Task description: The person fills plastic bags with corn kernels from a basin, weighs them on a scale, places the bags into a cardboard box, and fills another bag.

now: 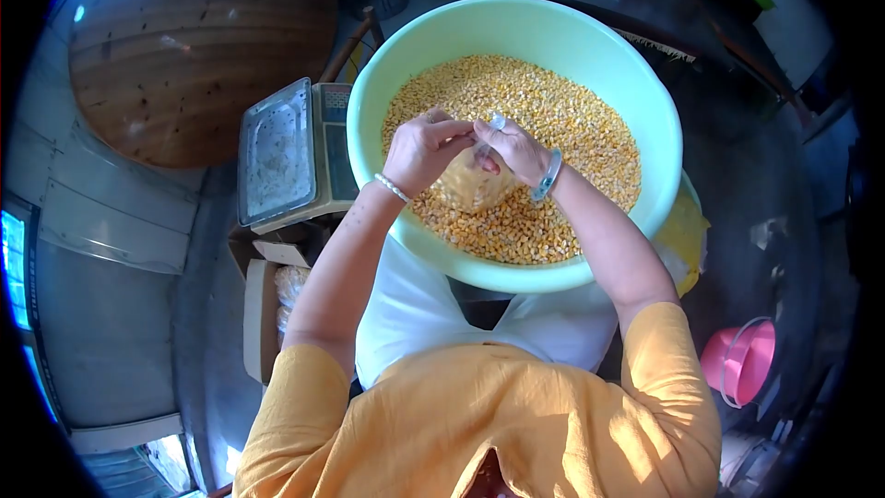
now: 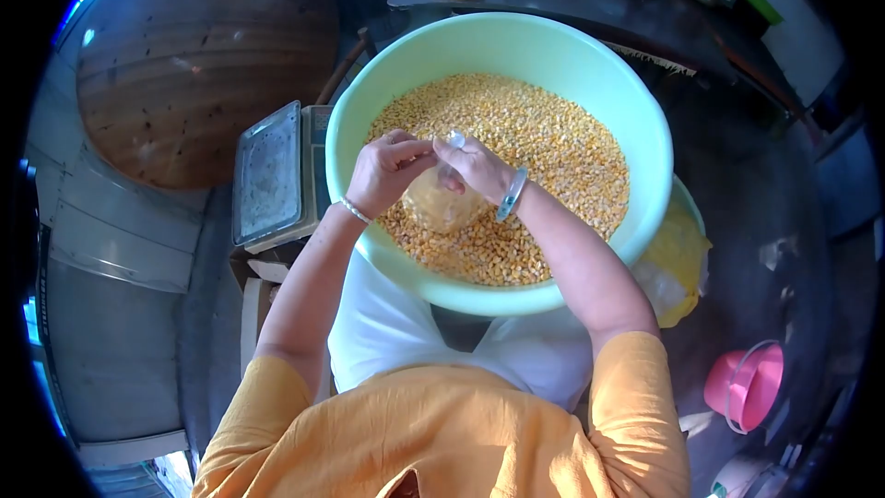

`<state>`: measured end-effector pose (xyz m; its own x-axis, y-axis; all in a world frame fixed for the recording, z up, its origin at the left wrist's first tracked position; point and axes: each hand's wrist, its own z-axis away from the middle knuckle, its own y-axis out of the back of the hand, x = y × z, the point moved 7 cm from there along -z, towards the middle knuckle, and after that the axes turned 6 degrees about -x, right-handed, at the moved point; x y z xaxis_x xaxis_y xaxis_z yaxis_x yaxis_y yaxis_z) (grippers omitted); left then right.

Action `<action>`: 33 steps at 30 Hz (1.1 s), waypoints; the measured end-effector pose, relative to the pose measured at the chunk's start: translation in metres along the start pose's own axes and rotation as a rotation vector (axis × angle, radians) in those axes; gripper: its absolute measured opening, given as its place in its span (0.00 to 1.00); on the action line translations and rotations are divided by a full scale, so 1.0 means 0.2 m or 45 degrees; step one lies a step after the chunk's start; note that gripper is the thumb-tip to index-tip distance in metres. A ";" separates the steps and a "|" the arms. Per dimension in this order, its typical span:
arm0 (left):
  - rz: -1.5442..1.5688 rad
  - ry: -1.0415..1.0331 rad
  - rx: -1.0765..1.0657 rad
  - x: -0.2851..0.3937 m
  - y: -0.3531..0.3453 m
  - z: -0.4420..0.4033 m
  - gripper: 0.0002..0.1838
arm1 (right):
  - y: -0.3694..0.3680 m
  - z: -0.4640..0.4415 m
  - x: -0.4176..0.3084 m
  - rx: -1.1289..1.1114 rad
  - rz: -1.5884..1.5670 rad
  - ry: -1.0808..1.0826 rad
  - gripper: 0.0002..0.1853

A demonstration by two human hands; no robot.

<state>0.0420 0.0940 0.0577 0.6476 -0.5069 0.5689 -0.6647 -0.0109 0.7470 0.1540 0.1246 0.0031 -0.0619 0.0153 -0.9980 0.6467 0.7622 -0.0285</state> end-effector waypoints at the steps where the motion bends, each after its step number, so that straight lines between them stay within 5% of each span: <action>1: -0.057 -0.065 0.053 0.02 0.00 0.01 0.12 | 0.00 0.00 0.00 0.011 -0.022 -0.016 0.23; 8: -0.080 -0.128 0.328 0.11 0.07 -0.01 0.09 | 0.01 0.01 0.01 0.047 -0.019 -0.055 0.23; 11: -0.060 -0.174 0.053 0.07 -0.01 -0.03 0.06 | 0.00 0.01 0.01 -0.041 0.027 -0.057 0.23; 14: -0.120 -0.101 0.070 0.06 -0.01 -0.02 0.06 | 0.01 0.02 0.01 -0.027 0.052 -0.099 0.23; 20: 0.007 -0.052 0.387 0.01 0.08 0.00 0.03 | 0.03 0.01 0.02 0.027 -0.048 -0.131 0.24; 24: 0.717 0.357 0.113 -0.07 0.00 0.00 0.04 | 0.04 -0.01 0.05 0.060 -0.311 -0.048 0.25; 27: 1.014 0.378 -0.051 -0.06 -0.04 0.00 0.07 | 0.04 0.01 0.04 0.001 -0.475 -0.034 0.24; 30: 1.022 0.428 -0.051 -0.10 -0.04 0.03 0.10 | 0.05 0.01 0.06 -0.031 -0.532 -0.055 0.26; 33: 0.473 0.258 0.095 -0.08 0.00 0.01 0.13 | 0.04 0.00 0.07 -0.044 -0.440 -0.093 0.29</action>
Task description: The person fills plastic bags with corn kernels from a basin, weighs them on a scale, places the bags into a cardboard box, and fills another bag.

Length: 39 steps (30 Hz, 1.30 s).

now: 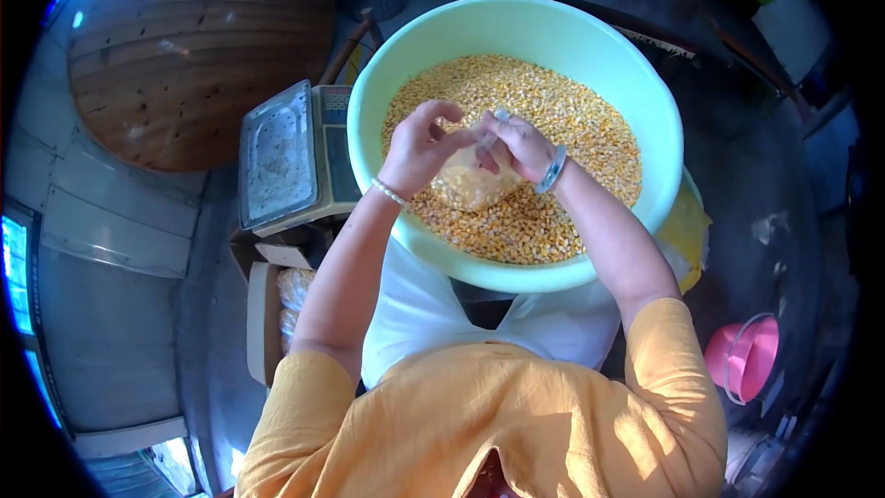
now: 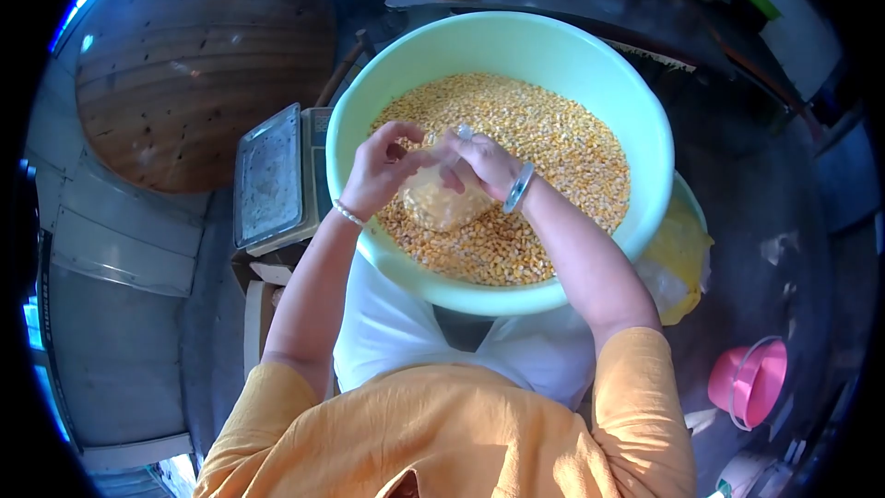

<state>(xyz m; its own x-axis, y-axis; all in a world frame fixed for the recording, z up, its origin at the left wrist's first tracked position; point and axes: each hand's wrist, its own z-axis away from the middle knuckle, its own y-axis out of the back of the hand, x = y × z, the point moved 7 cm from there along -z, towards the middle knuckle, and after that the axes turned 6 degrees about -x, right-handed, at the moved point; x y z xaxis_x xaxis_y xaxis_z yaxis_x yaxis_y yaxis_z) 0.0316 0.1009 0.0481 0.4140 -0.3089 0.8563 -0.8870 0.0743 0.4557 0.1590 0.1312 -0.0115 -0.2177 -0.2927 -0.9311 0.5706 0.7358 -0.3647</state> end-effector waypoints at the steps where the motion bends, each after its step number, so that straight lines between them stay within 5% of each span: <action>1: -0.131 -0.047 0.002 0.04 -0.01 0.00 0.13 | 0.01 -0.01 0.02 0.004 0.039 -0.012 0.30; 3: -0.392 -0.146 0.007 0.16 -0.03 0.00 0.14 | 0.01 -0.01 0.03 -0.009 0.109 -0.035 0.32; 9: -0.231 -0.123 0.069 0.00 -0.01 -0.04 0.12 | 0.00 0.01 0.00 -0.009 0.072 -0.041 0.29; 13: 0.450 0.077 -0.169 -0.01 -0.02 -0.03 0.12 | 0.01 0.00 -0.02 0.032 0.016 0.059 0.24; 16: 1.101 0.085 0.148 -0.10 0.04 -0.03 0.17 | 0.04 -0.01 0.00 -0.020 -0.044 0.122 0.20; 21: 0.466 -0.065 -0.185 -0.17 -0.11 0.01 0.36 | 0.05 0.00 -0.04 0.029 -0.094 0.159 0.15; 24: 0.168 0.021 -0.249 -0.01 -0.17 0.04 0.35 | 0.01 0.02 -0.07 0.012 -0.051 0.143 0.15; 28: 0.435 0.020 -0.153 0.02 -0.18 0.08 0.27 | -0.07 0.05 -0.17 -0.008 0.473 0.129 0.08; 31: 0.573 0.292 -0.167 -0.14 -0.22 0.10 0.17 | -0.03 0.01 -0.06 -0.027 0.587 0.056 0.07; 33: 0.737 0.362 -0.230 -0.17 -0.24 0.09 0.11 | 0.01 -0.03 0.04 0.011 0.099 -0.011 0.16; 36: 0.352 0.415 -0.064 -0.29 -0.21 0.08 0.09 | 0.01 -0.02 -0.02 0.064 0.081 0.086 0.15; 39: 0.420 0.494 -0.088 -0.28 -0.23 0.05 0.09 | 0.07 -0.02 -0.01 0.077 -0.101 0.051 0.13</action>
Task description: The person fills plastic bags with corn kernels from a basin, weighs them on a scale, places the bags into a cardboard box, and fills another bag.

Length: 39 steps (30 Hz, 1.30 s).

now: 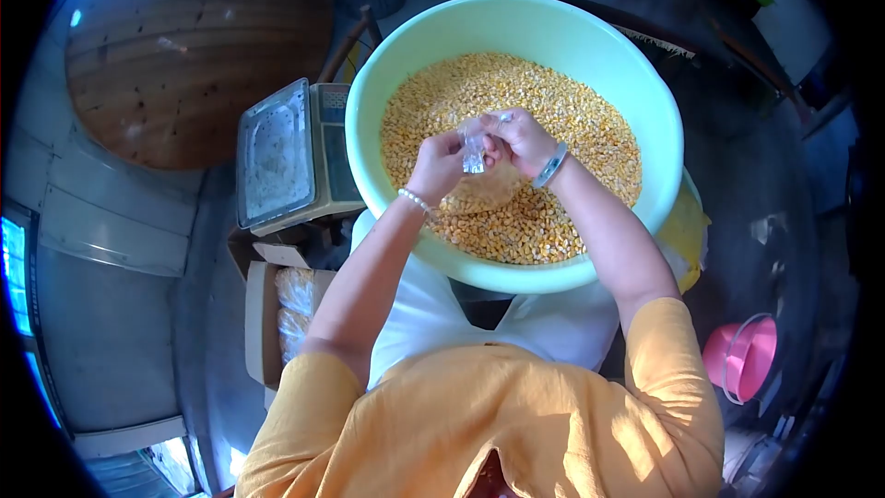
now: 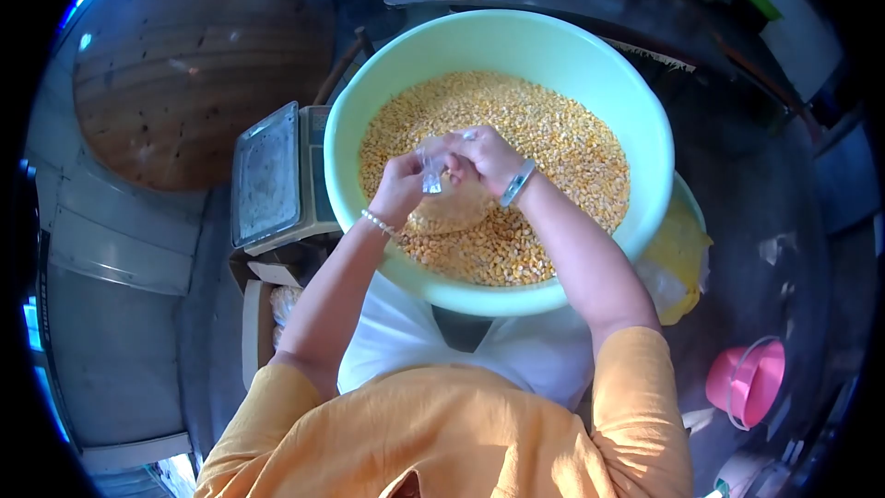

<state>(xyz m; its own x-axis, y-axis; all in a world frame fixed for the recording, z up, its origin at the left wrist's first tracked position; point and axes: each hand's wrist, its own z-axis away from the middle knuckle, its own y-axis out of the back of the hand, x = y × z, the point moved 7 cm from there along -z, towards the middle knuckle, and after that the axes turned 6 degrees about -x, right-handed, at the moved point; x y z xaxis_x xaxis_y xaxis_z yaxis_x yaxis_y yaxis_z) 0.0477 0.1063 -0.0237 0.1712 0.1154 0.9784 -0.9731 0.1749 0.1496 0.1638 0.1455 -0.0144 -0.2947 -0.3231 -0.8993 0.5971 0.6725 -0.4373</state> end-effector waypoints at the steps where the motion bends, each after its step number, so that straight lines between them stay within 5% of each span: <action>1: 0.008 0.045 -0.005 -0.01 -0.01 0.01 0.09 | 0.01 0.01 0.02 0.011 -0.051 -0.020 0.14; 2: -0.096 0.168 -0.009 -0.07 0.00 -0.01 0.08 | 0.02 0.01 0.02 0.037 0.080 -0.032 0.14; 6: 0.087 -0.094 0.050 -0.03 0.02 -0.01 0.05 | -0.01 0.02 -0.01 -0.072 0.077 0.041 0.17; 10: 0.651 -0.006 -0.130 -0.02 -0.01 0.00 0.05 | -0.03 0.02 -0.01 -0.131 0.061 0.041 0.14; 14: 0.809 0.070 -0.111 -0.06 0.00 -0.01 0.04 | -0.03 0.02 0.01 -0.148 0.042 -0.004 0.10; 20: 0.846 0.064 -0.148 -0.07 0.02 -0.03 0.09 | 0.02 0.00 -0.02 0.060 0.709 0.253 0.07; 22: 0.909 0.121 -0.089 -0.02 0.00 0.00 0.12 | 0.00 0.01 -0.07 0.220 1.363 0.538 0.09; 23: 0.880 0.129 -0.096 -0.01 0.00 0.00 0.13 | -0.03 0.03 -0.10 0.302 1.689 0.682 0.10; 31: 0.491 0.113 -0.528 0.04 -0.07 -0.02 0.13 | -0.16 0.12 -0.20 0.545 1.789 0.944 0.07; 34: 0.098 0.112 -0.380 0.06 0.00 -0.08 0.11 | -0.15 0.13 -0.22 0.588 1.681 0.932 0.07; 37: -0.948 -0.351 0.108 0.27 0.12 -0.06 0.12 | -0.14 0.12 -0.22 0.545 1.565 0.857 0.07; 39: -0.779 -0.513 0.120 0.28 0.15 -0.05 0.10 | -0.15 0.11 -0.21 0.474 1.445 0.788 0.06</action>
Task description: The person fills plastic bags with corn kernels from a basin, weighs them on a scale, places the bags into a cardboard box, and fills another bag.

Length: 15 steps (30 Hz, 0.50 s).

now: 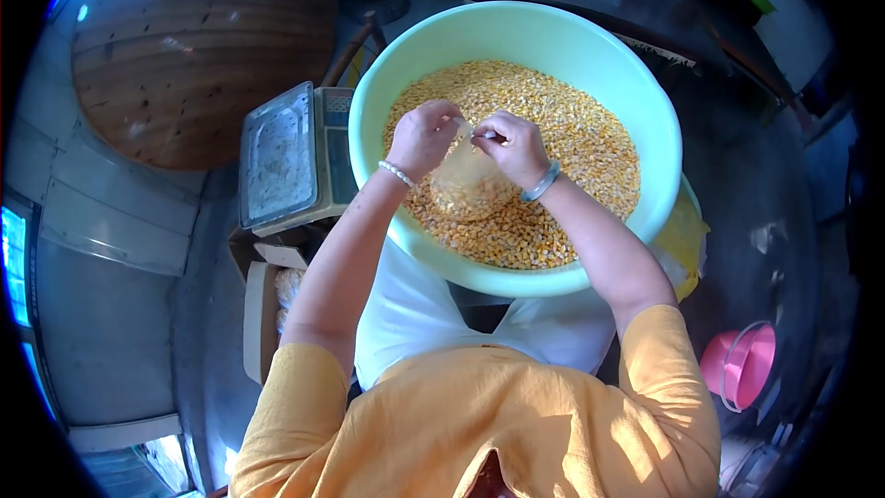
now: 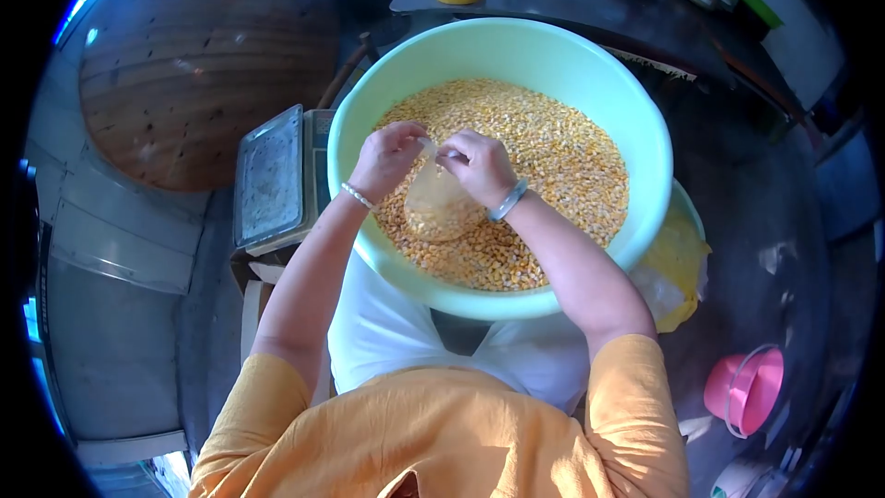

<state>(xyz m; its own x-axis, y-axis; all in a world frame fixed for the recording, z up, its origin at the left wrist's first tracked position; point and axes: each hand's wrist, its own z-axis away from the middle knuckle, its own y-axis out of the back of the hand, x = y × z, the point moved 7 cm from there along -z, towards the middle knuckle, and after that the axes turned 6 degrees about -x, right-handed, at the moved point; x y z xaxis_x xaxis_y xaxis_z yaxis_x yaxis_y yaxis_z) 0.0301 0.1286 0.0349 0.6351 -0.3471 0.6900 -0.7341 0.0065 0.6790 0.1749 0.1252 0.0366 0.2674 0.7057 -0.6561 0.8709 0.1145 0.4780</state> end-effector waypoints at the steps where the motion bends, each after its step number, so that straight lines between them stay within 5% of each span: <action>1: 0.185 0.031 -0.026 0.02 0.01 0.01 0.10 | -0.01 0.00 0.01 -0.006 -0.035 -0.002 0.06; 5: 0.659 0.200 -0.214 0.00 -0.04 0.07 0.07 | -0.02 0.00 0.02 -0.077 -0.122 0.014 0.06; 9: 0.507 0.332 0.005 -0.09 -0.04 0.11 0.08 | -0.01 -0.01 0.03 -0.056 -0.130 0.022 0.06; 15: 0.386 0.403 -0.040 -0.15 -0.09 0.14 0.08 | 0.02 0.00 0.18 -0.329 -0.030 -0.307 0.05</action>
<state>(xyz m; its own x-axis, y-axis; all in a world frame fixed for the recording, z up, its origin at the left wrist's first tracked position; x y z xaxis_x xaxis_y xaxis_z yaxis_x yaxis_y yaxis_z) 0.0174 0.1127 -0.0038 0.4381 -0.0206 0.8987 -0.8941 0.0936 0.4380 0.1893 0.1512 0.0143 0.3647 0.5188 -0.7732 0.7531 0.3239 0.5726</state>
